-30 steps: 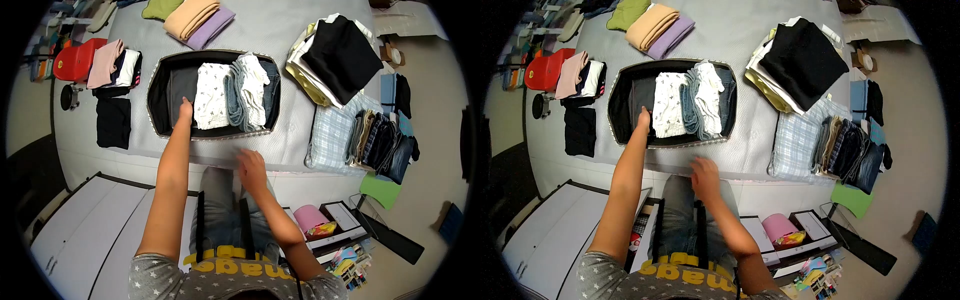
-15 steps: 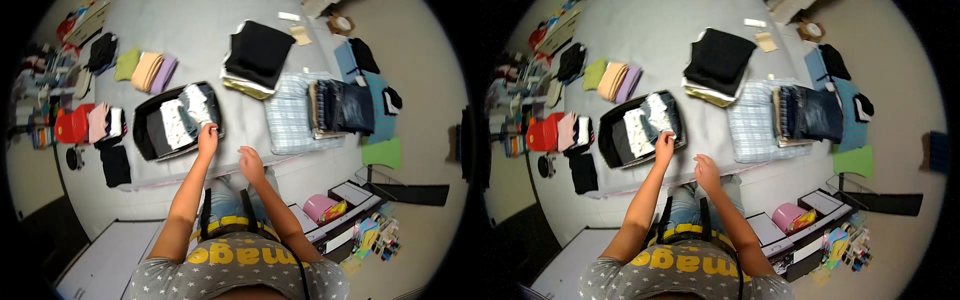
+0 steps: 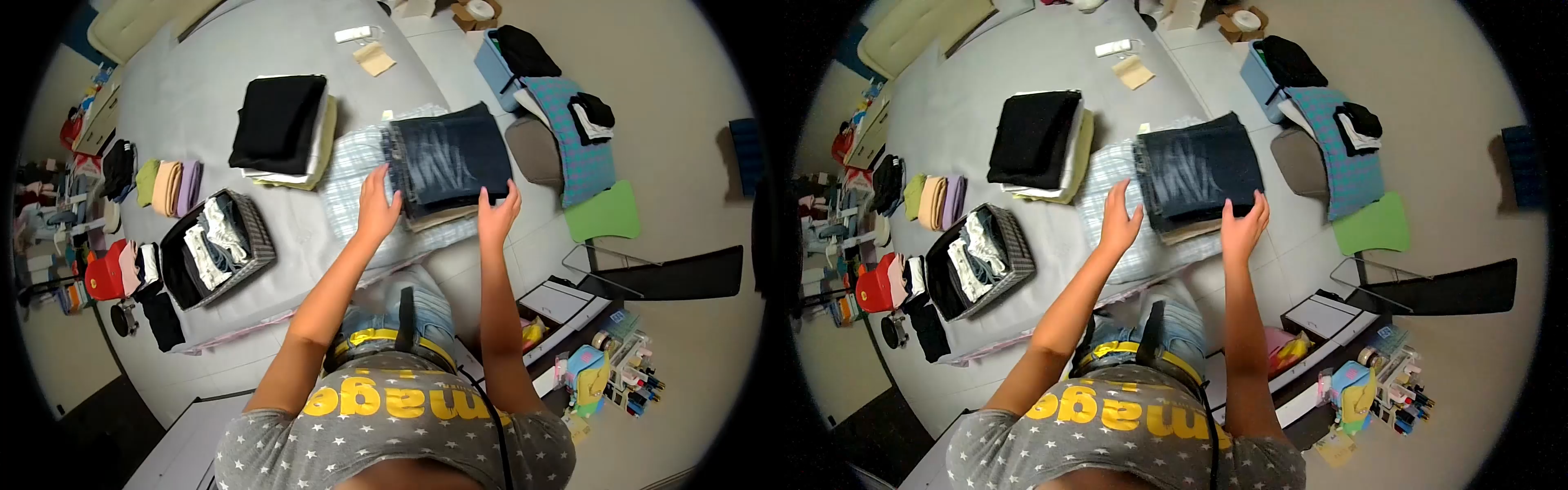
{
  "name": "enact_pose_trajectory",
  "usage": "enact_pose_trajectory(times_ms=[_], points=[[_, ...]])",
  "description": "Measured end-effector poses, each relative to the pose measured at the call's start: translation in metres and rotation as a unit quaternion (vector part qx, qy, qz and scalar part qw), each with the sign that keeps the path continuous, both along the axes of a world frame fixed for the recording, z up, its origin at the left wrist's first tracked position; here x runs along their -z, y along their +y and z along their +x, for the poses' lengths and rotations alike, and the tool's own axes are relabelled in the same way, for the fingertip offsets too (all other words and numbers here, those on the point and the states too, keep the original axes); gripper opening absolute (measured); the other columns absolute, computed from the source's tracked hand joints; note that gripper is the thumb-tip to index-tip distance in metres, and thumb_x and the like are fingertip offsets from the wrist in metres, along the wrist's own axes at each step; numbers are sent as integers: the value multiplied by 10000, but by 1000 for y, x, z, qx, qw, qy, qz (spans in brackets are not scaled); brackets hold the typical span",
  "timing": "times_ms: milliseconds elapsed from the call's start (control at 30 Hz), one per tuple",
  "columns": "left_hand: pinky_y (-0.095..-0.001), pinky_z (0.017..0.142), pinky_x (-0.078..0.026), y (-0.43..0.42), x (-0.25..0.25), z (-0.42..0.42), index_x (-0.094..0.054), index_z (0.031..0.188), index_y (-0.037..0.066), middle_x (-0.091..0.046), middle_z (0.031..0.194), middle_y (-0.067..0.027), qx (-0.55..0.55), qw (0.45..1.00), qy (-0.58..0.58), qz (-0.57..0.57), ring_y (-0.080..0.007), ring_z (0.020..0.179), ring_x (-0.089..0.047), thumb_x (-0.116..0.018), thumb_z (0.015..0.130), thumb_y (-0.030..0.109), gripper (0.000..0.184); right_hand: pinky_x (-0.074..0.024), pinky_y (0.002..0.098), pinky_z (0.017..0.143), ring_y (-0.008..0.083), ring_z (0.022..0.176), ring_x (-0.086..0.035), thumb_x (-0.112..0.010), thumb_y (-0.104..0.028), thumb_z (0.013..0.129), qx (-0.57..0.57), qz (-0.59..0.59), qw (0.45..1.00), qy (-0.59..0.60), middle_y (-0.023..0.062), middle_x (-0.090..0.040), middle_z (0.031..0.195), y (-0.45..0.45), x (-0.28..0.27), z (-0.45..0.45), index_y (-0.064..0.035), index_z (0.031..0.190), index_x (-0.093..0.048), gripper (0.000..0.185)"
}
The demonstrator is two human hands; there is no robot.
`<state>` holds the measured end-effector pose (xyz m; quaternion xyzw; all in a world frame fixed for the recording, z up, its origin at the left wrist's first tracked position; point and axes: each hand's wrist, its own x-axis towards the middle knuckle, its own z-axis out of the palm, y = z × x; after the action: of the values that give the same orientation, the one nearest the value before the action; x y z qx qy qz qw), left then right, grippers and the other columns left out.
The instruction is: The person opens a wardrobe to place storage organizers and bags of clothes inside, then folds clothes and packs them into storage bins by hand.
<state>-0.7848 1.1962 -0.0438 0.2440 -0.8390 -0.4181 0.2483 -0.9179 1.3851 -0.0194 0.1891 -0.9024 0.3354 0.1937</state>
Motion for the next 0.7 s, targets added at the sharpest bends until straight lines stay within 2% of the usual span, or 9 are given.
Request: enact_pose_trajectory(times_ms=[67, 100, 167, 300, 367, 400, 500, 567, 700], points=[[-458, 1037, -254, 17, -34, -35, -443, 1251, 61, -400, 1305, -169, 66, 992, -41, -100, -337, 1232, -352, -598, 771, 140, 510, -344, 428, 972, 389, 1148, -434, -694, -329, 735, 127, -13, 984, -125, 243, -464, 1222, 18, 11, -45, 42, 1256, -390, 707], [-458, 1037, -254, 26, -39, -50, -443, 1251, 61, -400, 1305, -169, 68, 992, -39, -102, -337, 1232, -352, -598, 771, 140, 510, -344, 428, 972, 389, 1148, -434, -694, -329, 735, 130, -15, 984, -124, 243, -464, 1222, 26, 16, -61, 42, 1256, -390, 707], [-507, 1036, -238, 40, -47, -74, -455, 1263, 125, -369, 1342, -161, 135, 961, -75, -230, -338, 1269, -310, -603, 786, 199, 505, -355, 423, 974, 378, 1155, -451, -733, -430, 670, 75, -147, 896, -413, 273, -442, 1255, 40, 29, -86, 70, 1284, -353, 878], [-555, 1042, -183, 49, -9, -100, -400, 1329, 200, -270, 1421, -149, 121, 944, -185, -243, -369, 1314, -220, -572, 821, 378, 566, -398, 368, 926, 327, 1098, -512, -748, -412, 652, 35, -110, 913, -391, 278, -512, 1168, 42, 70, -92, 94, 1234, -394, 849], [-571, 1038, -171, 47, -6, -104, -372, 1349, 214, -237, 1439, -150, 124, 940, -207, -241, -379, 1324, -192, -553, 824, 428, 595, -458, 318, 814, 228, 900, -582, -761, -244, 697, 52, -199, 895, -396, 186, -593, 1022, 35, 76, -88, 101, 1124, -471, 621], [-573, 1038, -167, 46, -7, -102, -370, 1351, 216, -232, 1440, -151, 130, 941, -208, -232, -380, 1324, -191, -554, 822, 434, 601, -416, 373, 882, 308, 1014, -536, -772, -334, 647, 85, -227, 883, -402, 238, -541, 1090, 30, 67, -79, 77, 1152, -450, 727], [-578, 1039, -154, 38, -3, -99, -364, 1355, 232, -219, 1447, -148, 134, 942, -215, -219, -384, 1325, -185, -541, 828, 453, 598, -405, 359, 896, 289, 1037, -509, -775, -271, 659, 134, -360, 847, -369, 214, -504, 1135, 1, 18, -49, 65, 1181, -425, 713], [-577, 1045, -135, 31, 2, -96, -369, 1355, 240, -220, 1449, -152, 157, 950, -211, -171, -384, 1332, -169, -503, 839, 489, 588, -366, 337, 942, 260, 1106, -449, -763, -199, 693, 99, -413, 823, -377, 189, -434, 1221, -18, -7, -34, 24, 1275, -328, 761], [-574, 1052, -116, 11, 0, -98, -363, 1358, 243, -179, 1467, -149, 189, 950, -233, -89, -379, 1346, -136, -468, 848, 522, 591, -331, 346, 983, 246, 1159, -414, -761, -226, 721, 0, -591, 695, -410, 143, -351, 1334, -39, -3, -19, -9, 1325, -278, 803]])
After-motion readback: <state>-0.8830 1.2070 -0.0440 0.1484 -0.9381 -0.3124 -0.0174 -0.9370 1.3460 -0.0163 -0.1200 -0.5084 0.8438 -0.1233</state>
